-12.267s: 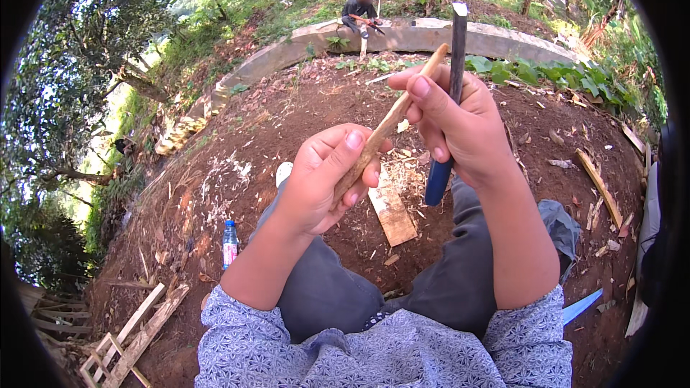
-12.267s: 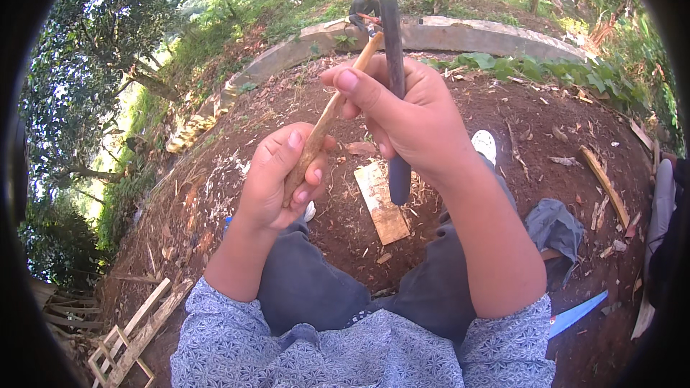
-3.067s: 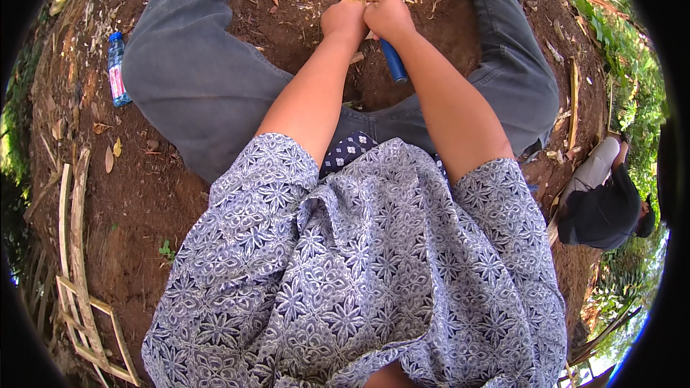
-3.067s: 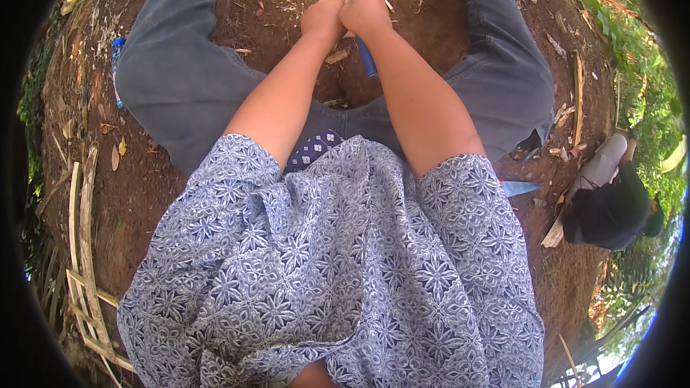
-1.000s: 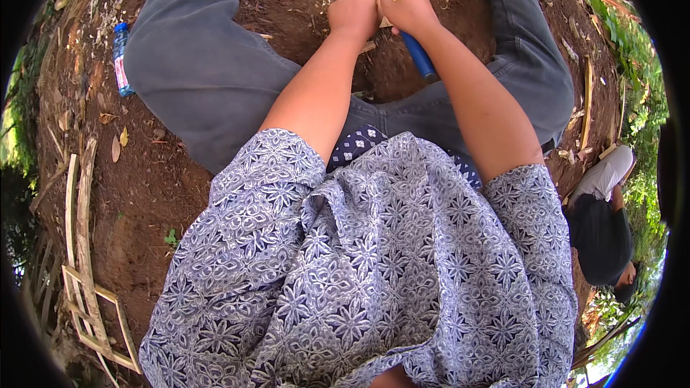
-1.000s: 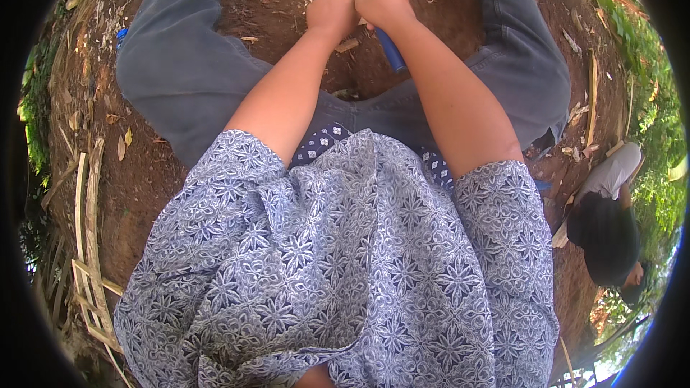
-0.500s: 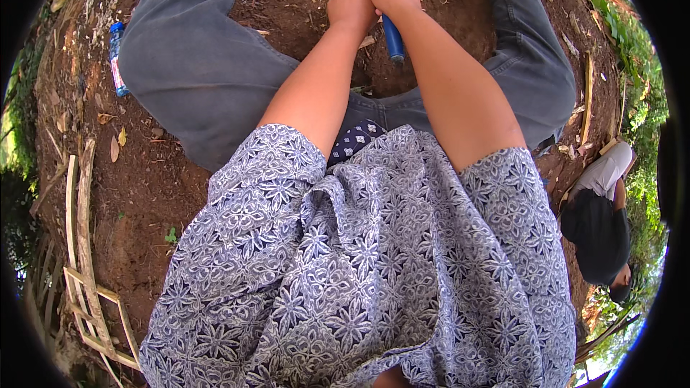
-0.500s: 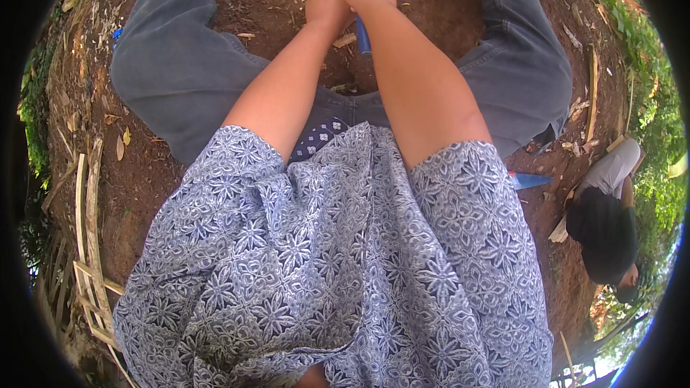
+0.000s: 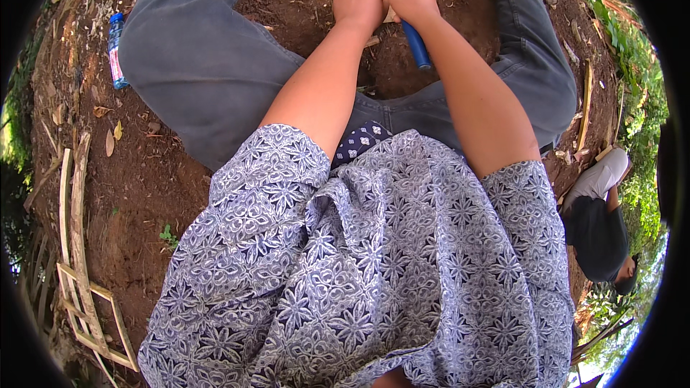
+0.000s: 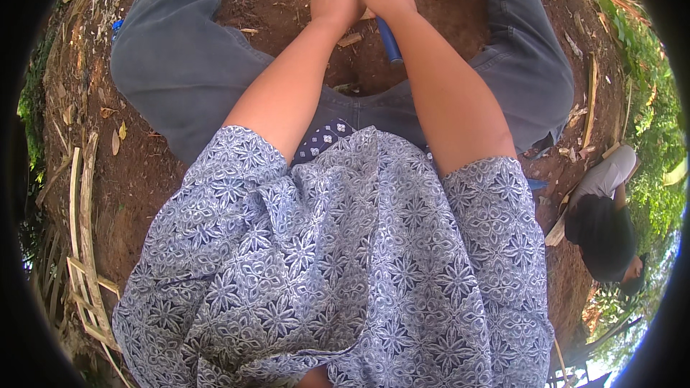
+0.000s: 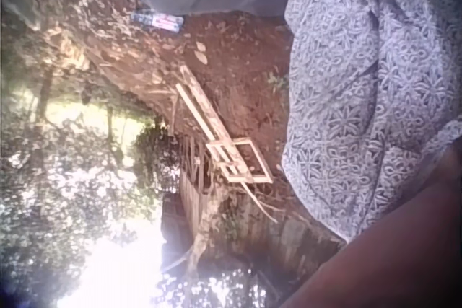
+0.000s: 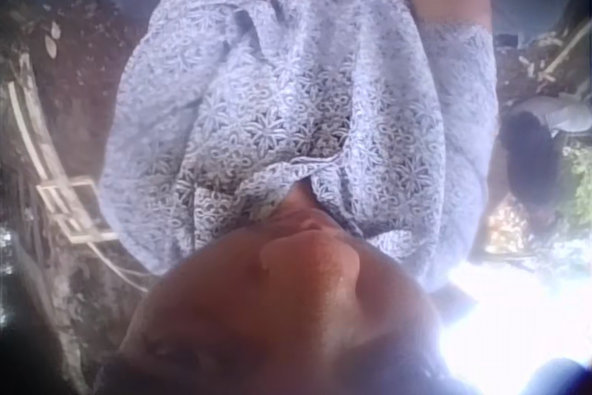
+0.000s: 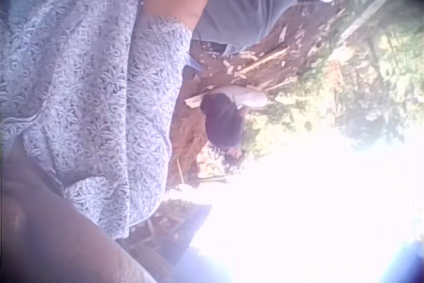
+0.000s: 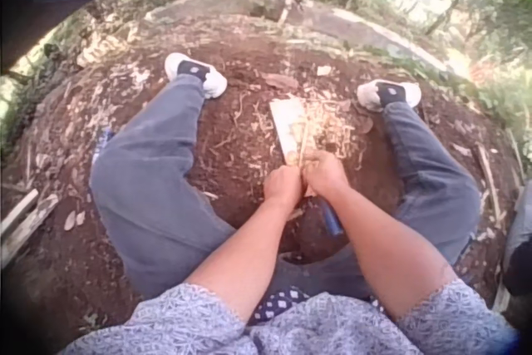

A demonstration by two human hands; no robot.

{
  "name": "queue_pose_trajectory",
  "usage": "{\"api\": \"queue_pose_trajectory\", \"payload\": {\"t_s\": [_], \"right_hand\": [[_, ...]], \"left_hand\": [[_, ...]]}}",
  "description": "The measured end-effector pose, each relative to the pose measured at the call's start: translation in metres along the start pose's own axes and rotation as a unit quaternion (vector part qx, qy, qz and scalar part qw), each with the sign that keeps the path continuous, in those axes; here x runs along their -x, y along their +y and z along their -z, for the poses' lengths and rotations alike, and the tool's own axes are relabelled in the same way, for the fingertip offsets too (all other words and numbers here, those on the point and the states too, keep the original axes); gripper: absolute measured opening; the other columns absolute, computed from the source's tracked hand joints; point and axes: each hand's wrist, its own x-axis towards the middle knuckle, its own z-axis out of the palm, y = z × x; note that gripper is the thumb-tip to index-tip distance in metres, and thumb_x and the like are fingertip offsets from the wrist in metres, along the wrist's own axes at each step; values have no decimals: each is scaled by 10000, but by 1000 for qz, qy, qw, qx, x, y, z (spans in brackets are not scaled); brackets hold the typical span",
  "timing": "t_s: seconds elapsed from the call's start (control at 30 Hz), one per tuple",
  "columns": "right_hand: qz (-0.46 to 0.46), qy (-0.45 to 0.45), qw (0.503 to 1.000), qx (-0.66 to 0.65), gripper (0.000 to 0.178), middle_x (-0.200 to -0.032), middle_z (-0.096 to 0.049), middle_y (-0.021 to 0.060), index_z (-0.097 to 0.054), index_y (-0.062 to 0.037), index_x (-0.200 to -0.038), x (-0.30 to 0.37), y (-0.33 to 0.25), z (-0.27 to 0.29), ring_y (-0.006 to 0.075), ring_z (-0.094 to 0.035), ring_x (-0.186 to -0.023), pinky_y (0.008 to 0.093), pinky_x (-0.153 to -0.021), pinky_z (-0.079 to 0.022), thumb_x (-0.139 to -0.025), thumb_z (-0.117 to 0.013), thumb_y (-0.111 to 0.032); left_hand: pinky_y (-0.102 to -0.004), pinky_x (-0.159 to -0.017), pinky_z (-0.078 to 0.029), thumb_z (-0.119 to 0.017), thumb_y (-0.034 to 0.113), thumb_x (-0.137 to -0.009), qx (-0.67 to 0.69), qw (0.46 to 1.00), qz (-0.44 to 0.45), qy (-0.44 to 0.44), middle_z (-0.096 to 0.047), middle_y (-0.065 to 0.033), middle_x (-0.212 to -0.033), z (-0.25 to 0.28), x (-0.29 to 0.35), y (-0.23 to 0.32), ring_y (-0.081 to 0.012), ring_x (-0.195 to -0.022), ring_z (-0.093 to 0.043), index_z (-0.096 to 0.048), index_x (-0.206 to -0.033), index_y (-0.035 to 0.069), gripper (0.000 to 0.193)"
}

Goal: The person sits on the ground and uses a knife to carve a piece of wood. They hold the wood with one hand and the knife with the other, making precise cuts to shape the wood.

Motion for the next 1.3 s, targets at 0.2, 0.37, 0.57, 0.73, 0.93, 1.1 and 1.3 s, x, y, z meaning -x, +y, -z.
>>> {"api": "queue_pose_trajectory", "payload": {"t_s": [0.2, 0.37, 0.57, 0.73, 0.93, 1.1, 1.3], "right_hand": [[38, 59, 996, 55, 340, -782, -721, 132, -697, -56, -1225, -35, 12, -14, 224, -676, -605, 360, -612, -566, -934, -578, -186], [73, 172, 972, 142, 307, -927, -728, 263, -717, -31, -1173, -63, 15, -13, 388, -725, -849, 469, -767, -579, -919, -586, -143], [38, 87, 995, 28, 323, -980, -733, 255, -734, -75, -1170, -62, -14, 33, 398, -723, -919, 470, -824, -571, -889, -624, -189], [47, -46, 996, 56, 339, -720, -677, 115, -698, -97, -1235, -30, 13, 21, 204, -654, -592, 348, -586, -541, -955, -618, -271], [37, -63, 996, 44, 343, -648, -674, 79, -687, -101, -1253, -12, 15, 9, 154, -639, -477, 316, -504, -532, -978, -600, -286], [11, -23, 998, 58, 345, -674, -693, 95, -682, -85, -1259, -2, -1, 0, 161, -658, -508, 316, -530, -543, -973, -596, -259], [-12, 102, 990, 96, 296, -1026, -731, 248, -743, -79, -1139, -2, -25, -8, 392, -714, -980, 470, -874, -560, -896, -628, -203]], "left_hand": [[-470, -802, -588, -666, 350, -889, 13, 1000, 9, -13, -755, -190, -954, 1, -2, 2, -368, -925, -739, -795, -955, 80, 306], [-478, -790, -587, -616, 423, -934, 9, 1000, 15, 0, -753, -193, -928, -5, 4, 2, -371, -902, -738, -793, -941, 82, 385], [-486, -772, -587, -559, 421, -966, 0, 1000, 9, -11, -751, -193, -898, -1, 11, 2, -371, -862, -738, -789, -925, 80, 414], [-484, -773, -589, -547, 412, -971, -9, 1000, 1, -9, -751, -195, -904, 5, 8, 4, -369, -871, -740, -789, -927, 79, 415], [-468, -788, -590, -589, 390, -939, -25, 1000, 2, -15, -758, -171, -935, -1, 4, 1, -342, -899, -744, -795, -925, 88, 366], [-480, -775, -589, -666, 384, -896, -22, 1000, -6, -13, -752, -191, -926, 1, 8, 1, -368, -893, -740, -792, -929, 95, 317], [-485, -772, -590, -667, 385, -903, -5, 1000, -18, 2, -748, -193, -891, -9, 7, -5, -381, -878, -737, -787, -913, 90, 318]]}}
